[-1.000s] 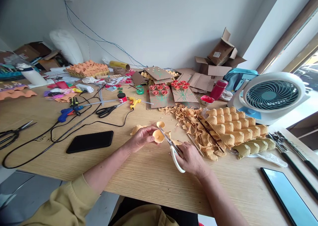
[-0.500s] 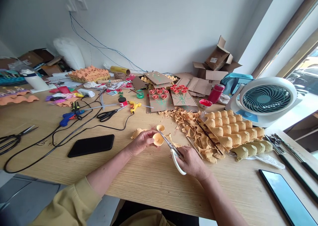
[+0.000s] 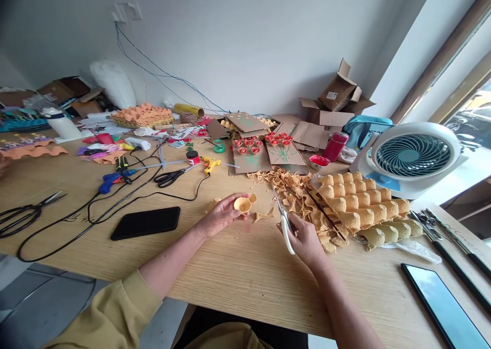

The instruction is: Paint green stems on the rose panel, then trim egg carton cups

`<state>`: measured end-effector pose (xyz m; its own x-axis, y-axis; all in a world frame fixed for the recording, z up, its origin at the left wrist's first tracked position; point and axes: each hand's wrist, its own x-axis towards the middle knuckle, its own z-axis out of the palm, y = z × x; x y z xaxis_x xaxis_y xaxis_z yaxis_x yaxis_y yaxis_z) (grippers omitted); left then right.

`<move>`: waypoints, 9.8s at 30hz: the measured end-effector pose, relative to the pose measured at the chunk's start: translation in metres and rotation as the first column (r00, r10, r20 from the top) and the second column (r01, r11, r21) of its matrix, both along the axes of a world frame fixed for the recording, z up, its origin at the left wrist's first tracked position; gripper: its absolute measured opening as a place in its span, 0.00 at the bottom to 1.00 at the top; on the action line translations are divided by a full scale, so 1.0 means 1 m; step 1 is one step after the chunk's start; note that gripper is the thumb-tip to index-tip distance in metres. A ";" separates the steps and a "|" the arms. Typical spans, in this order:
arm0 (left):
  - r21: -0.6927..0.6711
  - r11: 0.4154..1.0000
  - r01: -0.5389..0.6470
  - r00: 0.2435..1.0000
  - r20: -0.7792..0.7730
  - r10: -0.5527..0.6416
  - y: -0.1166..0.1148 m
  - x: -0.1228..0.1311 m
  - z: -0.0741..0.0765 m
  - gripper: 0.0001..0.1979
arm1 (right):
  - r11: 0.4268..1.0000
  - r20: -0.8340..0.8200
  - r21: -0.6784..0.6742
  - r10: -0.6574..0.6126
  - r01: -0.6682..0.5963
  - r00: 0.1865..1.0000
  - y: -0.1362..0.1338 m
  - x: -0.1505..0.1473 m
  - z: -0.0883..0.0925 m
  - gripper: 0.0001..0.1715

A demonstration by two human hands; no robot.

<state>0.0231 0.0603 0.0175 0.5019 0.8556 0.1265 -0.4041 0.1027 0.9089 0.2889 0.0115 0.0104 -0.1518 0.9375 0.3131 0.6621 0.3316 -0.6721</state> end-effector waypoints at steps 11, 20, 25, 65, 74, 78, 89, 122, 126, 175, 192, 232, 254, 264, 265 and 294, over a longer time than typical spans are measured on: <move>0.095 0.971 -0.218 0.975 -0.018 0.221 0.011 -0.006 0.002 0.30 | 0.996 0.366 0.091 -0.031 -0.003 0.930 0.005 0.007 -0.001 0.15; 0.183 0.943 -0.277 0.952 -0.078 0.295 0.010 -0.006 0.005 0.29 | 0.992 0.716 0.115 -0.049 -0.049 0.697 -0.018 0.025 0.016 0.15; 0.178 0.939 -0.295 0.945 -0.089 0.314 0.010 -0.004 0.006 0.31 | 0.989 0.819 0.132 -0.069 -0.070 0.569 -0.010 0.019 0.021 0.14; 0.399 0.911 -0.103 0.905 -0.343 0.252 0.000 0.009 -0.010 0.25 | 0.974 0.285 0.225 -0.104 0.039 0.953 0.000 -0.026 -0.010 0.17; 0.442 0.893 -0.080 0.887 -0.378 0.267 -0.001 0.011 -0.013 0.21 | 0.949 0.261 0.316 -0.077 -0.010 0.962 -0.001 -0.026 -0.007 0.16; 0.354 0.935 -0.035 0.918 -0.358 0.170 -0.001 0.011 -0.015 0.21 | 0.943 0.256 0.331 -0.065 -0.024 0.964 -0.002 -0.025 -0.007 0.15; 0.318 0.947 -0.038 0.927 -0.344 0.153 -0.003 0.012 -0.013 0.23 | 0.945 0.233 0.327 -0.063 -0.017 0.970 -0.003 -0.024 -0.004 0.14; 0.397 0.887 -0.234 0.909 -0.235 0.345 -0.006 0.011 -0.010 0.25 | 0.978 0.352 0.185 0.025 -0.096 0.936 -0.001 -0.020 -0.009 0.13; 0.357 0.915 -0.188 0.934 -0.224 0.279 -0.011 0.011 -0.003 0.25 | 0.982 0.353 0.154 0.046 -0.106 0.934 -0.003 -0.021 -0.008 0.13; 0.544 0.801 -0.252 0.807 -0.338 0.484 -0.021 0.022 -0.015 0.22 | 0.970 0.341 0.114 0.167 -0.217 0.925 -0.004 -0.033 -0.006 0.11; 0.291 0.926 -0.240 0.926 -0.219 0.309 -0.020 0.025 -0.006 0.23 | 0.995 0.168 0.083 0.038 -0.052 0.985 -0.001 -0.025 -0.007 0.18; 0.331 0.898 -0.289 0.925 -0.144 0.351 -0.006 0.022 -0.017 0.24 | 0.992 0.302 0.095 0.054 -0.087 0.952 -0.001 -0.027 -0.004 0.16; 0.377 0.853 -0.361 0.887 -0.143 0.439 -0.005 0.026 -0.025 0.22 | 0.997 0.171 0.065 0.041 -0.053 0.984 0.004 -0.027 -0.006 0.14; 0.395 0.832 -0.389 0.861 -0.166 0.481 0.000 0.016 -0.020 0.23 | 0.895 -0.581 -0.386 -0.047 -0.224 0.813 0.000 -0.022 0.002 0.30; 0.424 0.813 -0.400 0.843 -0.176 0.508 0.000 0.015 -0.018 0.22 | 0.879 -0.620 -0.390 -0.031 -0.274 0.784 0.001 -0.020 0.005 0.30; 0.700 0.645 -0.306 0.744 -0.246 0.621 -0.005 0.015 -0.014 0.21 | 0.994 -0.124 -0.111 -0.032 0.018 0.992 0.013 -0.027 -0.003 0.28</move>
<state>0.0380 0.0557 0.0040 0.1865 0.8069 0.5604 0.2070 -0.5899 0.7805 0.2618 0.0244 0.0074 -0.0942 0.9701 0.2237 0.5771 0.2363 -0.7817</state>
